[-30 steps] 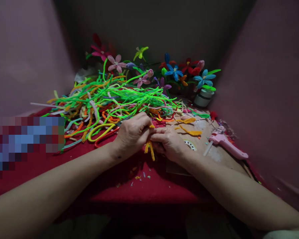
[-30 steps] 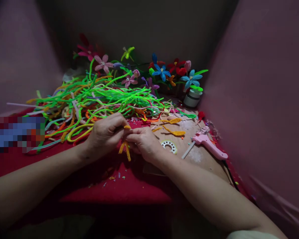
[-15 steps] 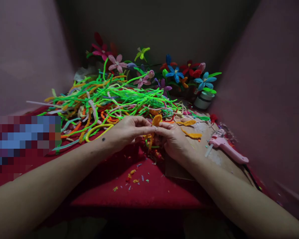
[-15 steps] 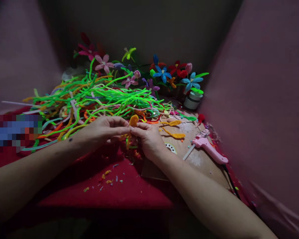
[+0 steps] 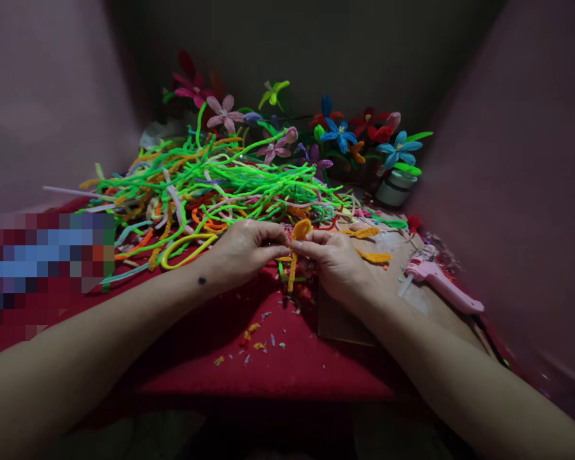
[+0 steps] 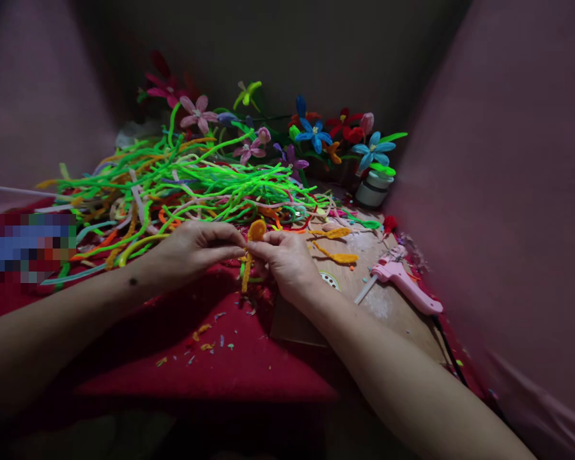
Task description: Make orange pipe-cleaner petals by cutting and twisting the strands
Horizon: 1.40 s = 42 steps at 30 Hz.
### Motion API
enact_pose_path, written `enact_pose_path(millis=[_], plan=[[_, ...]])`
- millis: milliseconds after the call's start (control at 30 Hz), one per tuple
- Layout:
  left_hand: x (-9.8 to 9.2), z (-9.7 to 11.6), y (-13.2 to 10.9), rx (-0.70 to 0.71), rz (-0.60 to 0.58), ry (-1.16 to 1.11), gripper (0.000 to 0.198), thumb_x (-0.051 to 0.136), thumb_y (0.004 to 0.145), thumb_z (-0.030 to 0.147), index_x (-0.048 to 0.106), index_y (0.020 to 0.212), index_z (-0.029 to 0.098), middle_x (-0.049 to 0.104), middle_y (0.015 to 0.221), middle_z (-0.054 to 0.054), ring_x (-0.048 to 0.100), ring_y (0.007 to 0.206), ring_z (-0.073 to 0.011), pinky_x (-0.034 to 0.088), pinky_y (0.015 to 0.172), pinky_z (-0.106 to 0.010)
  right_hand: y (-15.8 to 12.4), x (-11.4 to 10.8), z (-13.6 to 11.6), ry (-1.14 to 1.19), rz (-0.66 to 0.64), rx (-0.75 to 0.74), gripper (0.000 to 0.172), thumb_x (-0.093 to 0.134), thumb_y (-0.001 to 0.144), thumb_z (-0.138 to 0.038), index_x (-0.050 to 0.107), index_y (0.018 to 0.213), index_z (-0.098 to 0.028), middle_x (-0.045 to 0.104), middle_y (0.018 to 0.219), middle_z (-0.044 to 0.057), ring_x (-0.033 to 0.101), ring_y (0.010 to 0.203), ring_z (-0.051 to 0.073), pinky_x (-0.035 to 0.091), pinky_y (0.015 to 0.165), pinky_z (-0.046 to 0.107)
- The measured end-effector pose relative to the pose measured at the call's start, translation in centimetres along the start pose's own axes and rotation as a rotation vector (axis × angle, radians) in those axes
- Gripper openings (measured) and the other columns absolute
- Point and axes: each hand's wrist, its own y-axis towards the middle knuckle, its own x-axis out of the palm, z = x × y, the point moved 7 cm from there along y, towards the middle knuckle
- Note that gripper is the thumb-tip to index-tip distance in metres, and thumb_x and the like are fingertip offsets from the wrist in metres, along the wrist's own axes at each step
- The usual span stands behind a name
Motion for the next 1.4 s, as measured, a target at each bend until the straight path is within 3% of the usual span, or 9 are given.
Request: enact_pose_path(millis=[133,233,333,467,567,667,900,1200,1400], plan=[[-0.6,2.3,-1.2,0.279,0.187,0.651,0.024,0.043,0.084,0.018,0.066,0.077,0.018,0.061,0.072,-0.003,0.049,0.060,-0.0129,0.028,0.052,-0.025,-0.3,0.5,0.1,0.065,-0.018,0.040,0.029,0.076,0.058,-0.029,0.050,0.060,-0.015,0.046,0.048,-0.006,0.041,0.039,0.005,0.028,0.040,0.020],[-0.4,3.0,-1.7,0.328,0.233,0.802,0.028,0.040,0.086,0.018,0.066,0.075,0.021,0.059,0.070,-0.004,0.049,0.062,-0.0144,0.028,0.054,-0.027,-0.4,0.8,0.3,0.116,-0.053,0.055,0.028,0.076,0.058,-0.028,0.053,0.065,-0.014,0.048,0.052,-0.006,0.041,0.041,0.005,0.031,0.041,0.020],[-1.5,2.5,-1.5,0.232,0.299,0.605,0.025,0.043,0.087,0.026,0.066,0.081,0.021,0.061,0.082,-0.005,0.053,0.072,-0.0153,0.034,0.061,-0.026,-0.2,0.5,0.3,0.161,-0.034,0.039,0.024,0.074,0.060,-0.026,0.054,0.066,-0.015,0.050,0.054,-0.005,0.046,0.044,0.006,0.036,0.044,0.021],[-2.7,-0.5,-0.8,-0.114,0.354,-0.075,0.017,0.057,0.080,0.033,0.063,0.084,0.017,0.061,0.079,-0.002,0.054,0.069,-0.0130,0.040,0.062,-0.023,0.2,-0.4,0.1,0.244,0.073,0.016,0.022,0.074,0.059,-0.021,0.053,0.065,-0.016,0.051,0.055,-0.005,0.047,0.046,0.007,0.034,0.042,0.020],[-0.9,-1.9,-0.7,-0.325,0.209,-0.540,0.025,0.063,0.074,0.036,0.061,0.088,0.015,0.060,0.072,0.000,0.049,0.055,-0.0091,0.040,0.052,-0.021,0.4,-0.7,-0.1,0.289,0.100,-0.024,0.020,0.073,0.059,-0.019,0.053,0.062,-0.016,0.044,0.050,-0.007,0.038,0.043,0.005,0.027,0.040,0.019],[1.2,-1.4,-0.8,-0.381,0.045,-0.780,0.024,0.068,0.071,0.034,0.063,0.085,0.015,0.064,0.073,-0.001,0.055,0.057,-0.0096,0.044,0.054,-0.022,0.4,-0.5,0.3,0.287,0.080,-0.018,0.021,0.073,0.059,-0.020,0.053,0.062,-0.017,0.039,0.046,-0.008,0.032,0.041,0.005,0.025,0.039,0.020],[2.4,-2.1,-1.2,-0.503,0.057,-0.898,0.019,0.072,0.066,0.026,0.064,0.079,0.015,0.065,0.067,-0.002,0.059,0.056,-0.0123,0.047,0.055,-0.025,0.2,0.2,0.4,0.226,-0.033,-0.023,0.020,0.065,0.066,-0.024,0.050,0.056,-0.017,0.041,0.046,-0.005,0.036,0.041,0.007,0.032,0.042,0.023],[3.0,-2.2,-1.0,-0.481,0.002,-1.046,0.017,0.074,0.063,0.025,0.061,0.062,0.014,0.058,0.056,0.001,0.052,0.050,-0.0079,0.039,0.049,-0.021,-0.1,-1.5,-1.0,-0.003,0.164,-0.167,0.022,0.069,0.067,-0.038,0.064,0.064,-0.017,0.045,0.049,-0.005,0.034,0.044,0.007,0.030,0.043,0.023],[2.2,-2.5,-1.5,-0.521,0.077,-0.735,0.023,0.071,0.065,0.035,0.061,0.064,0.014,0.048,0.046,0.005,0.035,0.037,-0.0046,0.021,0.038,-0.020,-0.8,-1.2,-2.3,-0.191,0.173,-0.281,0.022,0.067,0.071,-0.036,0.066,0.060,-0.018,0.055,0.057,0.000,0.043,0.053,0.010,0.034,0.050,0.025]])
